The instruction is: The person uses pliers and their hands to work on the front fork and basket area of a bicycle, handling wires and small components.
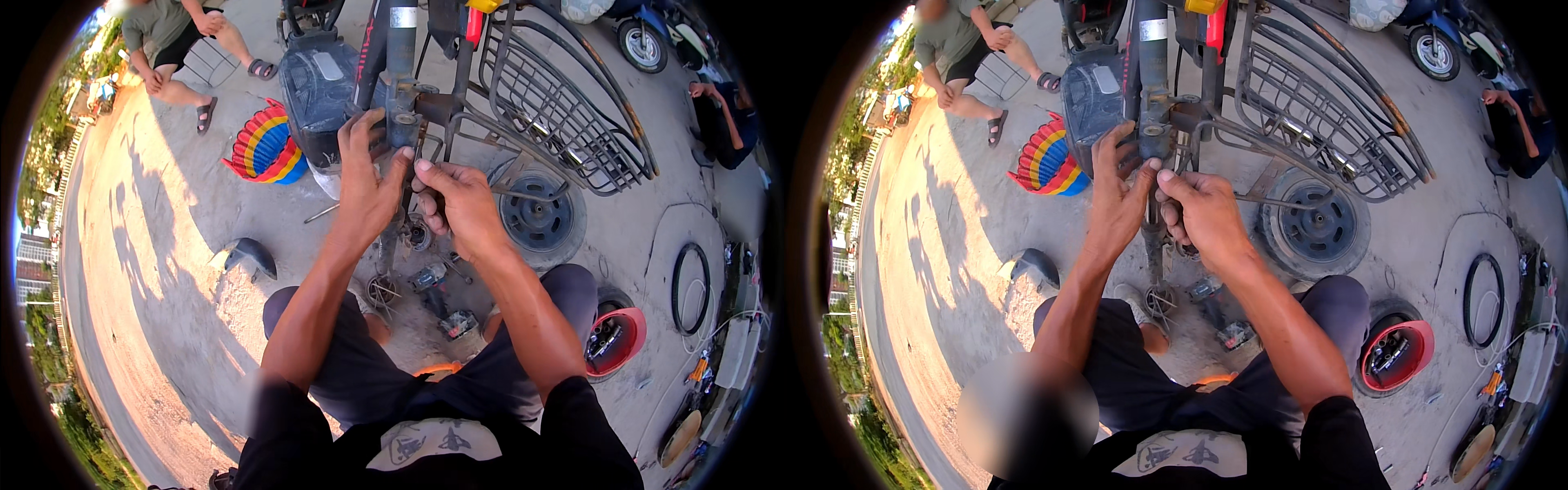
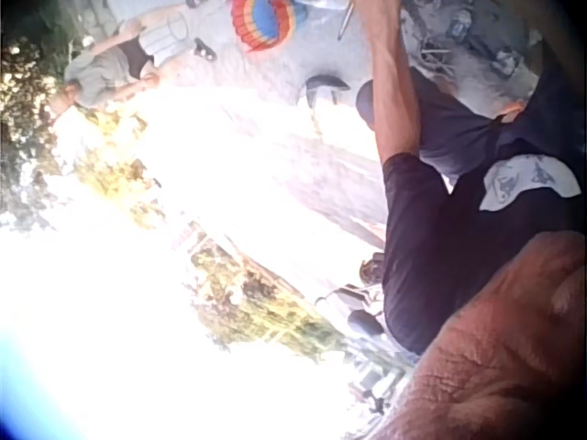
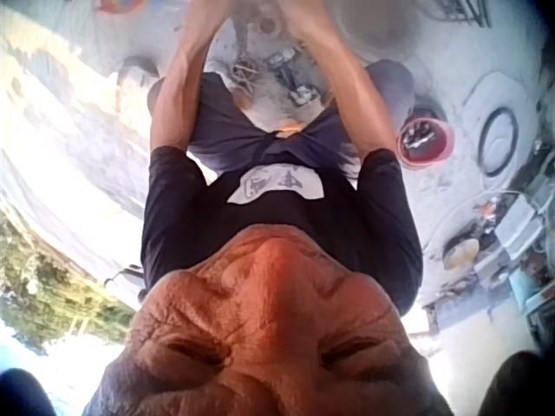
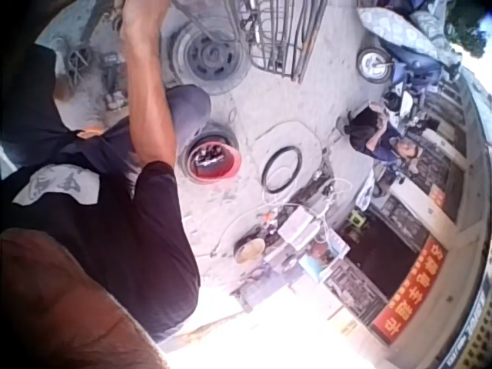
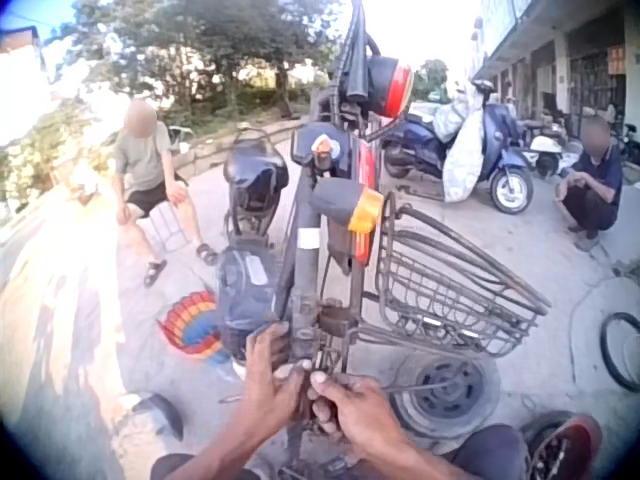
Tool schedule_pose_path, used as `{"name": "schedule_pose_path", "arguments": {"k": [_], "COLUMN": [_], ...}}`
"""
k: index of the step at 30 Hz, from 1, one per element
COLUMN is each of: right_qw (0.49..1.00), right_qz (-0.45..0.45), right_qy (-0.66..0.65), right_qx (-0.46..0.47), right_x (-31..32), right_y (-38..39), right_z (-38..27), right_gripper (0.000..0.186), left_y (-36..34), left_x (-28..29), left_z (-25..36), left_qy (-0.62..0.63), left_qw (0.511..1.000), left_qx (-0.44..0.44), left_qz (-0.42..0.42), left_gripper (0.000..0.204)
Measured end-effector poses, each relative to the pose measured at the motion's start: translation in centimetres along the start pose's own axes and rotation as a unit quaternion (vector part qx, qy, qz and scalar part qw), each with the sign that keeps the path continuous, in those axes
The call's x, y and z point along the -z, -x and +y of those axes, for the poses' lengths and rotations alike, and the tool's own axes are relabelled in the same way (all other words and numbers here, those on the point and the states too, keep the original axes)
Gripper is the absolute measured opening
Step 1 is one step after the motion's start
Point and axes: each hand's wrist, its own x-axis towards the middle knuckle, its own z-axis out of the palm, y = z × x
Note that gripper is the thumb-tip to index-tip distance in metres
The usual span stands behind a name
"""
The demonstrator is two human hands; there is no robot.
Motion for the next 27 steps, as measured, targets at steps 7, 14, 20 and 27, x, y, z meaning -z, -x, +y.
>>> {"name": "schedule_pose_path", "arguments": {"k": [7, 14, 20, 27], "right_qw": [0.999, 0.998, 0.998, 0.998], "right_qz": [0.003, 0.038, 0.031, 0.028], "right_qy": [0.023, 0.027, 0.031, 0.052], "right_qx": [-0.042, -0.035, -0.052, -0.026], "right_x": [0.5, -0.4, 0.7, 0.0], "right_y": [0.1, 0.0, 0.4, -0.2], "right_z": [-1.2, -0.7, -1.8, -0.9], "right_gripper": [0.029, 0.03, 0.03, 0.031], "left_y": [-2.3, -3.4, -3.1, -3.2], "left_x": [-1.0, -1.3, -2.3, -1.6], "left_z": [-0.4, -2.9, -2.6, -2.9], "left_qy": [0.366, 0.451, 0.474, 0.485], "left_qw": [0.873, 0.812, 0.8, 0.791], "left_qx": [0.299, 0.32, 0.316, 0.321], "left_qz": [-0.118, -0.186, -0.188, -0.19], "left_gripper": [0.058, 0.042, 0.033, 0.031]}}
